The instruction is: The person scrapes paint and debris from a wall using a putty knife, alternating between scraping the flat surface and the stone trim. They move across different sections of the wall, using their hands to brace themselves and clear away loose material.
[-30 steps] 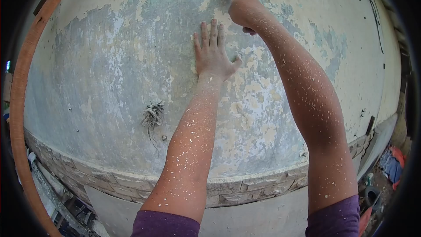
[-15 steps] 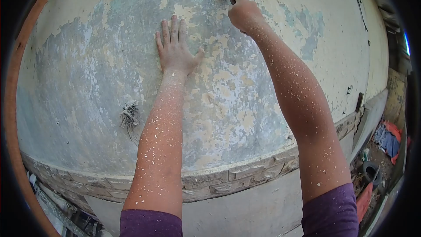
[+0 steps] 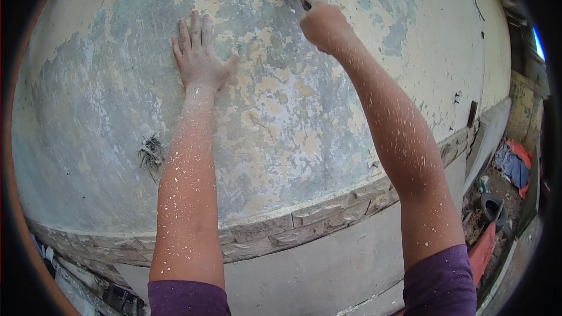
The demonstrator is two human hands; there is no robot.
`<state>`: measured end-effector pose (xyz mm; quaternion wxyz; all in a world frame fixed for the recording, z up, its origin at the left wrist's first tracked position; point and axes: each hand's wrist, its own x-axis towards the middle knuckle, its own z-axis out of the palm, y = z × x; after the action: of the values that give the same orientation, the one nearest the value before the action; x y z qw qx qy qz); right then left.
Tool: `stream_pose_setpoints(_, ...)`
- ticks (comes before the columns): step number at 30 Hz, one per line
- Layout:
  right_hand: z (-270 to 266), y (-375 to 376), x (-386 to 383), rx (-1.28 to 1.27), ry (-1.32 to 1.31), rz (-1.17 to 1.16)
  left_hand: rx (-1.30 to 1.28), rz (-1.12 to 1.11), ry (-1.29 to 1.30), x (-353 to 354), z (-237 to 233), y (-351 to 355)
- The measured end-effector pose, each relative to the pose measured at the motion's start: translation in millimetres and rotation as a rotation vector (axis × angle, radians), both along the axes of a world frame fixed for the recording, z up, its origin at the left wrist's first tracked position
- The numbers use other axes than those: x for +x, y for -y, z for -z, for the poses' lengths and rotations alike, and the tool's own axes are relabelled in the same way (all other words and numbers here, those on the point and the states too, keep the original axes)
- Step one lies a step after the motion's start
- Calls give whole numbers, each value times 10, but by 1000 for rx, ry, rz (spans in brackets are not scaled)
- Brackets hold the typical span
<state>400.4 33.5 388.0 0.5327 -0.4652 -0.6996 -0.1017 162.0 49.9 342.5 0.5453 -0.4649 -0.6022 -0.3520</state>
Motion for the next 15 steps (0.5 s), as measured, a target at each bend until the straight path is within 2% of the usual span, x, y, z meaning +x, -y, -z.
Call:
stream_pose_setpoints(1,209,11,9,-15,45,85,7,0,-1,24,-1,7)
stream_pose_setpoints(3,365,47,61,-84,70,90,-22,-33,22,88,3,53)
stream_pose_setpoints(9,-397,-97,34,28,-48,11,-10,-35,25,27,-32,28)
stream_pose_setpoints(11,-216,-122,92,21,-42,29,-6,-7,6,31,-5,9)
stream_pose_setpoints(13,105,-219,146,191,83,145,1,2,3,27,-2,14)
stream_pose_setpoints(15,80,-264,206,214,114,134,-3,-5,12,38,1,19)
